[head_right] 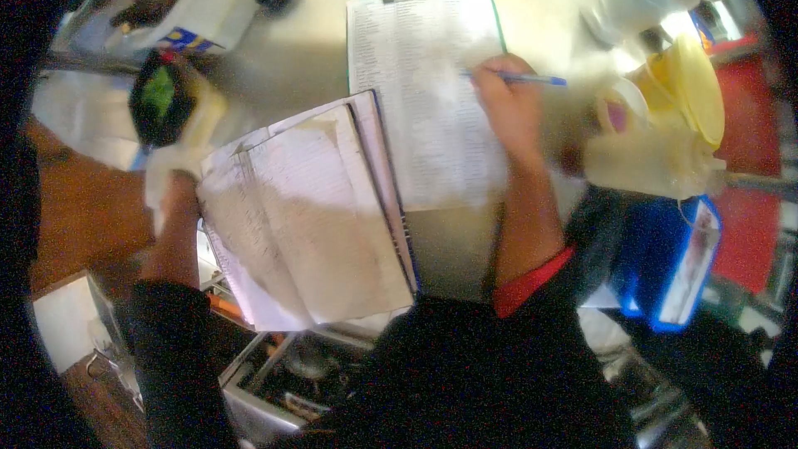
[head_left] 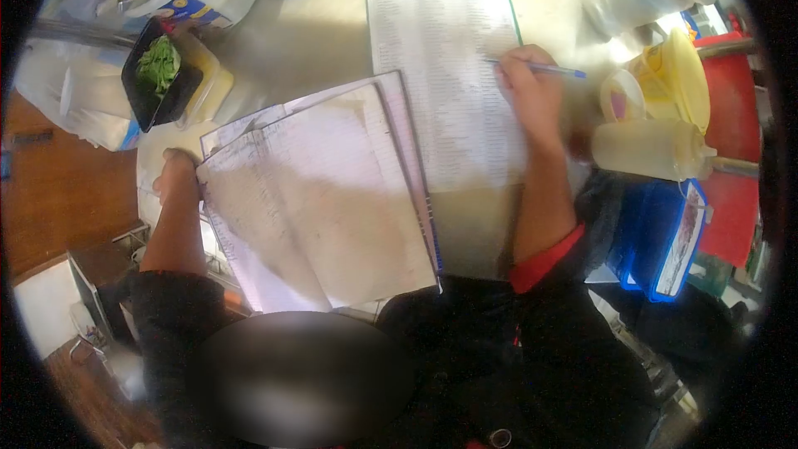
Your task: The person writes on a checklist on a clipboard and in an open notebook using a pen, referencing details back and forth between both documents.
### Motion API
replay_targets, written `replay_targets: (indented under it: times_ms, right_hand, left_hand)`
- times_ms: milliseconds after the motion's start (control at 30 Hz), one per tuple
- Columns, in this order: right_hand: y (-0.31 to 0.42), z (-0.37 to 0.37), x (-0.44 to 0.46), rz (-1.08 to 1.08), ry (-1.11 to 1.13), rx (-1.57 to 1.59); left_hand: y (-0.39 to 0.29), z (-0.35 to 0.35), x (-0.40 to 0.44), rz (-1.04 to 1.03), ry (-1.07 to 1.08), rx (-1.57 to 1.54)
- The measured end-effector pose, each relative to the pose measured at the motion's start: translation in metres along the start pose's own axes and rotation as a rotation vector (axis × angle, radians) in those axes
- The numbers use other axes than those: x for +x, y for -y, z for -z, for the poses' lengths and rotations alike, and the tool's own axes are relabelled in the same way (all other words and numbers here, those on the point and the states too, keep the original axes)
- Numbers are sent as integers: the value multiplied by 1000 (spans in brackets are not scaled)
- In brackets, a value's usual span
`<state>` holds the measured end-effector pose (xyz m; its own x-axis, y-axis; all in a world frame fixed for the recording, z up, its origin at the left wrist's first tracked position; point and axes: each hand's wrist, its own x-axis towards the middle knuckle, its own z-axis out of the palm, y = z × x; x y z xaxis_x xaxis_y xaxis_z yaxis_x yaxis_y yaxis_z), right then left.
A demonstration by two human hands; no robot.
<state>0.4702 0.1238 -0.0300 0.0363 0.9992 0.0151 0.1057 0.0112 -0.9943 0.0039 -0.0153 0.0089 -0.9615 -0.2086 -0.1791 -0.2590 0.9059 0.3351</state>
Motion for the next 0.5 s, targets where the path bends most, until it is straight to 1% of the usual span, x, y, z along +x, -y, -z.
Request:
replay_targets:
  times_ms: [67, 133, 167, 200, 267, 300, 333, 367, 400, 467, 500]
  right_hand:
    - [4, 2, 0, 4, -66, -292]
    - [-6, 8, 5, 69, -82, -415]
    - [-7, 11, 3, 51, -61, -350]
    - [-7, 10, 5, 29, -35, -275]
    - [-17, 7, 12, -60, -23, -139]
    - [-20, -4, 9, -75, -22, -131]
    - [-18, -5, 10, -26, -10, -186]
    - [-12, 5, 9, 27, -8, -261]
    - [1, 7, 2, 27, -36, -306]
    - [21, -16, -10, 31, -47, -183]
    - [20, -16, -14, 87, 25, -122]
  left_hand:
    - [0, -6, -1, 19, 115, -85]
    - [5, -6, 28, 65, 178, -186]
    - [30, -50, 110, -456, 217, 549]
    - [30, -48, 113, -470, 141, 642]
    - [6, -15, 53, 38, -21, 106]
    - [0, -6, 43, 102, -66, 35]
    - [-4, 1, 36, 137, -96, -15]
    - [-6, -4, 28, 121, -92, -35]
    - [-6, -10, 24, 89, -70, -18]
    - [-6, -12, 24, 68, -60, 0]
    - [-5, -12, 25, 65, -62, 13]
